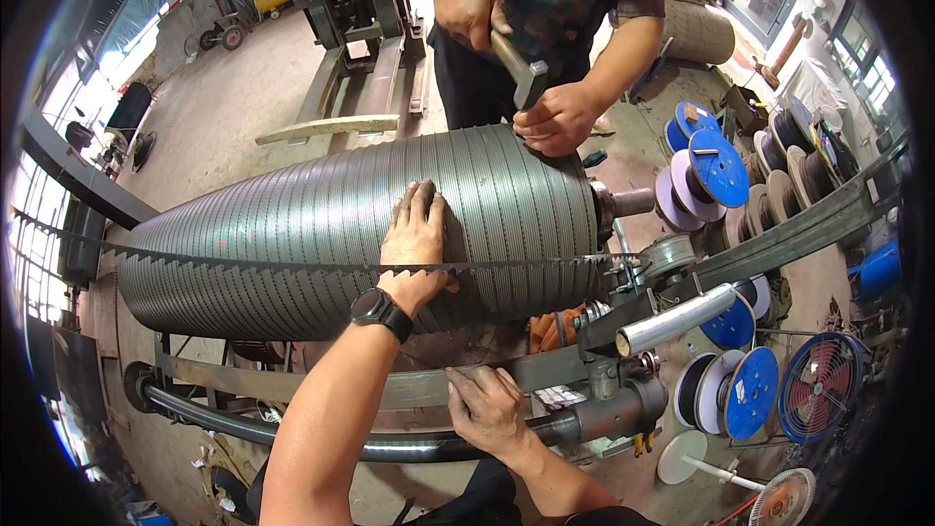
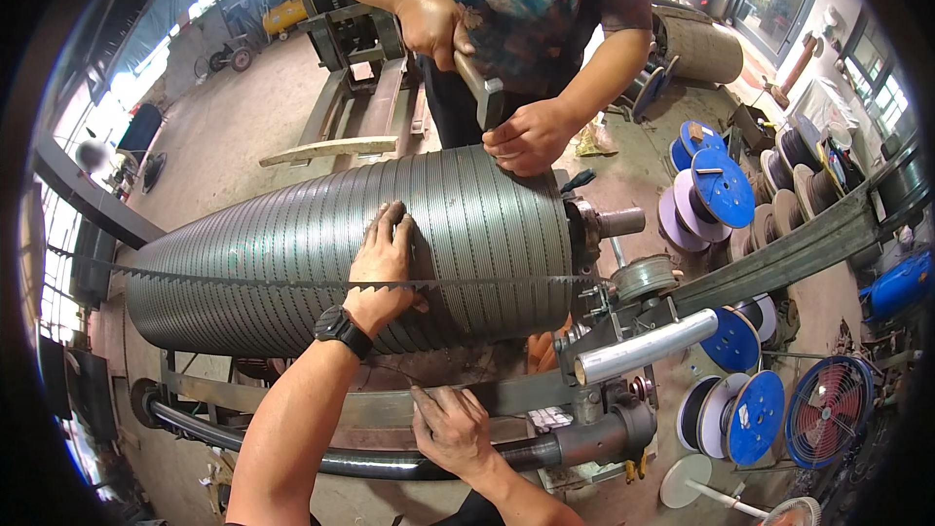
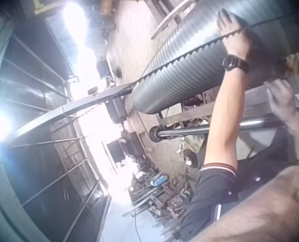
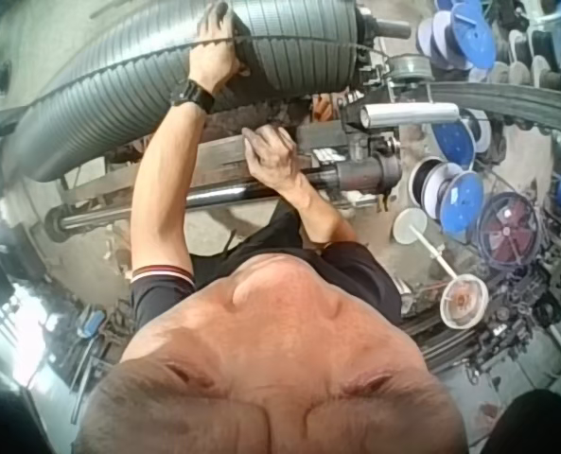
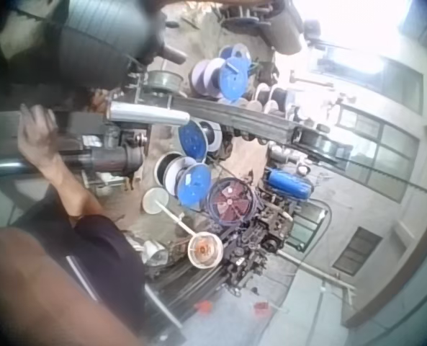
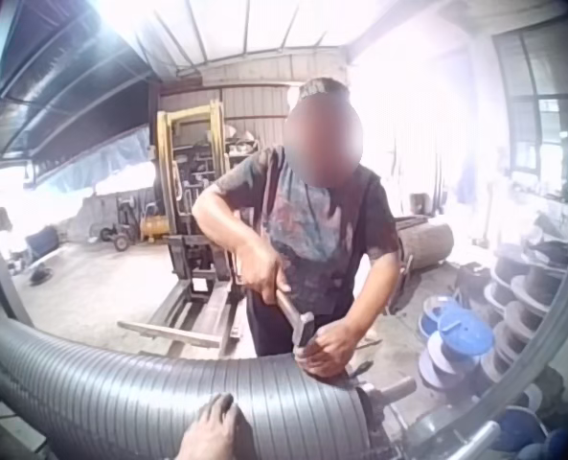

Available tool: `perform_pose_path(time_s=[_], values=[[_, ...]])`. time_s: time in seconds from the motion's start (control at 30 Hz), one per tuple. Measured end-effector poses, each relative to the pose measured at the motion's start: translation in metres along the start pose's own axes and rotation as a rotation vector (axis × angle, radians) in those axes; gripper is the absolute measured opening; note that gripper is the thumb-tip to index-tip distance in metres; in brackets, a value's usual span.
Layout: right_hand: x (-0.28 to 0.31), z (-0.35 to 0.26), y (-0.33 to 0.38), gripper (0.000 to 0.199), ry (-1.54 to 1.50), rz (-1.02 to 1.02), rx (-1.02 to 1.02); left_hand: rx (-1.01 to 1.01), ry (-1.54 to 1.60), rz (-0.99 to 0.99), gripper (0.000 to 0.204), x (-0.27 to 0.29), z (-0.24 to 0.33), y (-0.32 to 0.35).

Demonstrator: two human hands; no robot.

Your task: The person secures a metal band around a large rotating metal cylinder using a hammer and chisel. A coworker assists by holding the cylinder steady while the person taps the chisel to fasten the band in place.

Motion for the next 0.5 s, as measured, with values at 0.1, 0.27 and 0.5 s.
perform_pose_path(time_s=[0.1,0.27,0.5], values=[[0.0002,-0.0014,-0.0005,0.032,-0.001,0.015,0.01,-0.003,-0.001,0.013,0.136,0.0,-0.0002,0.0001],[-0.0008,-0.0028,-0.0022,0.031,-0.013,0.009,-0.003,-0.011,0.005,0.019,0.136,0.0017,-0.0002,0.0021],[-0.0011,-0.0019,-0.0024,0.031,-0.011,0.012,0.001,-0.016,0.037,0.03,0.135,0.0028,0.0007,0.0025]])
Point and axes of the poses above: each hand's wrist, its own y-axis away from the middle knuckle, its own x-axis out of the back of the hand, z = x × y, the point moved 8 cm from there along -y, towards the middle knuckle, and after that the axes turned 3 degrees about y, right-handed, at the moved point
